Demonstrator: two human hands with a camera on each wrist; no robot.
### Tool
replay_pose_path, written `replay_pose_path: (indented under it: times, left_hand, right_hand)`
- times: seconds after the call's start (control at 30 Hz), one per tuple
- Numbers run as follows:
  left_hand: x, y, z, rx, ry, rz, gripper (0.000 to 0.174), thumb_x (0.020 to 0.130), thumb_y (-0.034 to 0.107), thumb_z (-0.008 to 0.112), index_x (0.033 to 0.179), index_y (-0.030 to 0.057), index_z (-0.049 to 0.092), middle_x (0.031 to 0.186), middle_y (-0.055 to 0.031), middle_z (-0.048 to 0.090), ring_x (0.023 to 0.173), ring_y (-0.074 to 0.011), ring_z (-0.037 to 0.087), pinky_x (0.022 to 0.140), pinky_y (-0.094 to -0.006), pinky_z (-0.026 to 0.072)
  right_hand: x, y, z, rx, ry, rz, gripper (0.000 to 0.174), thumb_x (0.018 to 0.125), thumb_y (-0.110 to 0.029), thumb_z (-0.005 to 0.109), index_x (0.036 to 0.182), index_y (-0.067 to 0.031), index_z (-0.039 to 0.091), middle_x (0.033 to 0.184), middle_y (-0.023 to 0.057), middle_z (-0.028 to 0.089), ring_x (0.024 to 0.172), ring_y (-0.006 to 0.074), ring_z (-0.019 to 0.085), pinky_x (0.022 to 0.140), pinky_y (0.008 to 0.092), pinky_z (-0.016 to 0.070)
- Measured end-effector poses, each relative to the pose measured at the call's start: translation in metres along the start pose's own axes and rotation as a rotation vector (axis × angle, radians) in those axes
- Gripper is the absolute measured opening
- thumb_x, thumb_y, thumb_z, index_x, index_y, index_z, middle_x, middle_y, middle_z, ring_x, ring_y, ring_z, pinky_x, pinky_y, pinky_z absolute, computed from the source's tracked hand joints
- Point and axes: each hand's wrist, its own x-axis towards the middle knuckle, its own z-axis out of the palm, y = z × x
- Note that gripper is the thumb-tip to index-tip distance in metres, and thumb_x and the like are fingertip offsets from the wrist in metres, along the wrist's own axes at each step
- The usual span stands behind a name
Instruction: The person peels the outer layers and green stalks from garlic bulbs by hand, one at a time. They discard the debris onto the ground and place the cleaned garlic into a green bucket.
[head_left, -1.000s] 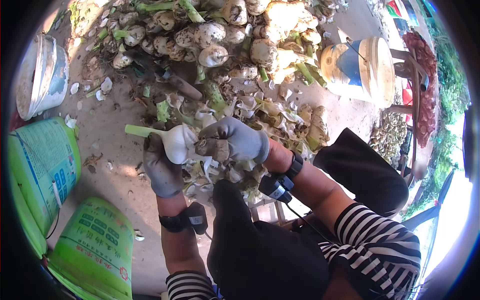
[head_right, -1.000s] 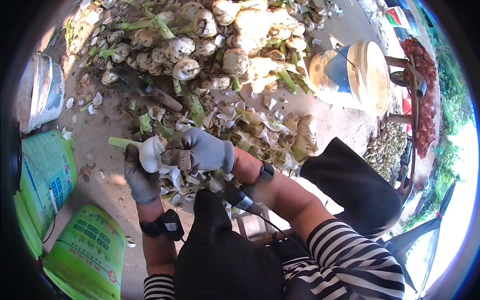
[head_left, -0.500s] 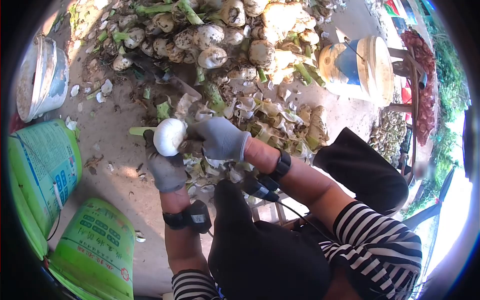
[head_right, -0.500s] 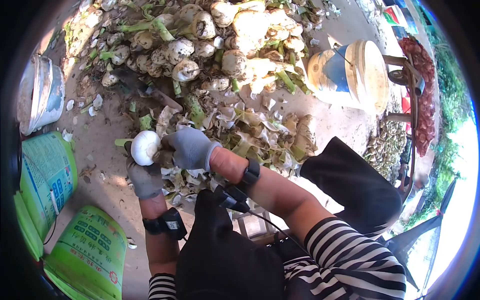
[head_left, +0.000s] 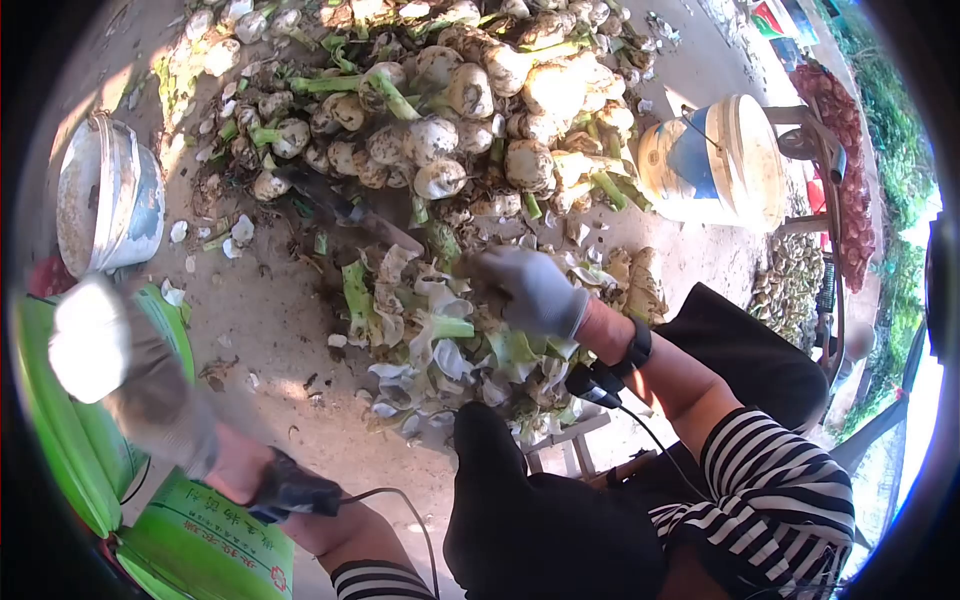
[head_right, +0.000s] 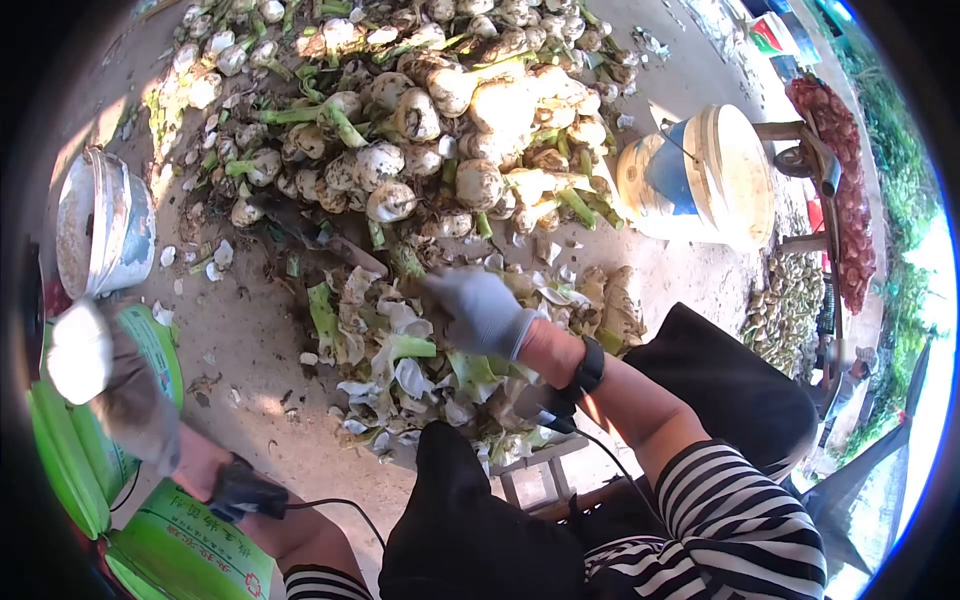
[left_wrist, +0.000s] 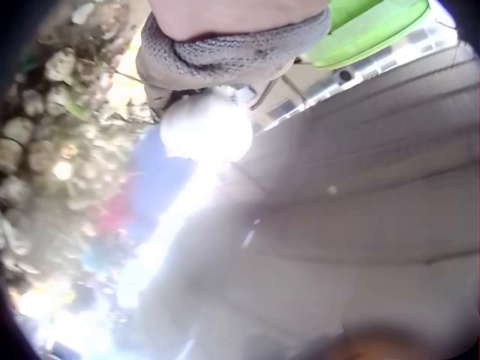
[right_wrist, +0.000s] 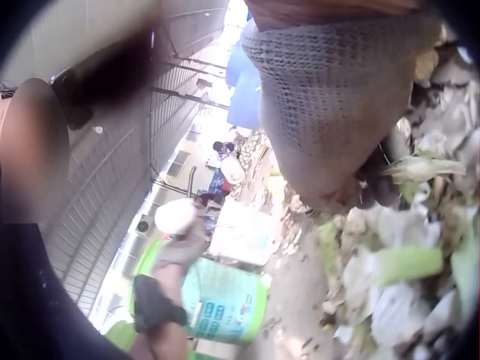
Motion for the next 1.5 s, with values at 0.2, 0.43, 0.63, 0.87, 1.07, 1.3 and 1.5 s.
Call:
replay_pose_path:
  times: [0.2,0.43,0.63,0.87,1.07,1.3,1.5]
  left_hand:
    - [-0.018,-0.046,0.087,-0.292,-0.417,-0.205,0.059,0.083,0.037,0.051,0.127,-0.0002,0.038,0.124,-0.0169,0.044,0.118,-0.0299,0.041,0.101,-0.0487,0.0286]
    - [-0.104,-0.163,0.162,0.416,-0.545,-0.457,0.059,0.073,0.013,0.068,0.124,0.0013,0.040,0.113,-0.0119,0.052,0.103,-0.0196,0.050,0.087,-0.0298,0.0404]
    - [-0.123,-0.144,0.131,0.524,-0.594,-0.343,0.057,0.064,0.007,0.073,0.115,-0.0006,0.048,0.105,-0.0124,0.057,0.094,-0.0182,0.055,0.082,-0.0303,0.0437]
    - [-0.143,-0.093,0.119,0.437,-0.663,-0.458,0.054,0.065,0.002,0.070,0.115,-0.0020,0.048,0.100,-0.0081,0.059,0.089,-0.0146,0.056,0.081,-0.0278,0.0446]
    - [-0.164,-0.099,0.114,0.154,-0.517,-0.661,0.047,0.078,0.000,0.057,0.123,0.0002,0.043,0.108,-0.0089,0.056,0.096,-0.0146,0.054,0.086,-0.0285,0.0435]
    - [-0.183,-0.104,0.096,-0.607,-0.179,-1.036,0.037,0.091,0.025,0.047,0.122,0.0063,0.043,0.109,-0.0068,0.053,0.097,-0.0136,0.054,0.078,-0.0284,0.0485]
    - [-0.171,-0.125,0.085,0.326,-0.324,-0.665,0.038,0.090,0.022,0.047,0.123,0.0023,0.043,0.103,-0.0042,0.054,0.088,-0.0099,0.052,0.075,-0.0236,0.0444]
  right_hand:
    - [0.085,-0.015,-0.053,-0.037,0.421,-0.042,0.013,0.080,-0.012,0.058,0.089,-0.0025,0.059,0.079,0.0148,0.059,0.072,0.0311,0.058,0.064,0.0345,0.0471]
    - [0.133,-0.018,-0.036,-0.294,0.129,0.264,0.024,0.078,-0.029,0.057,0.090,-0.0095,0.063,0.078,0.0154,0.062,0.076,0.0344,0.059,0.066,0.0406,0.0467]
    - [0.093,-0.001,-0.014,-0.087,-0.023,0.208,0.027,0.073,-0.030,0.062,0.085,-0.0054,0.062,0.075,0.0172,0.061,0.071,0.0343,0.059,0.063,0.0386,0.0463]
    - [0.057,-0.006,-0.019,0.452,-0.220,0.079,0.024,0.078,-0.016,0.055,0.094,0.0014,0.059,0.069,0.0136,0.061,0.058,0.0147,0.055,0.059,0.0299,0.0462]
    - [0.035,-0.018,-0.015,0.873,-0.185,0.388,0.018,0.078,-0.012,0.056,0.090,0.0011,0.060,0.070,0.0019,0.060,0.060,0.0094,0.056,0.052,0.0239,0.0475]
    - [0.027,0.009,0.009,0.859,-0.101,0.512,0.017,0.075,-0.008,0.058,0.088,0.0021,0.062,0.070,0.0052,0.062,0.062,0.0115,0.057,0.056,0.0255,0.0478]
    - [0.008,0.029,0.018,0.492,-0.127,-0.163,0.016,0.076,-0.010,0.060,0.090,-0.0036,0.064,0.092,0.0074,0.063,0.083,0.0143,0.059,0.073,0.0260,0.0463]
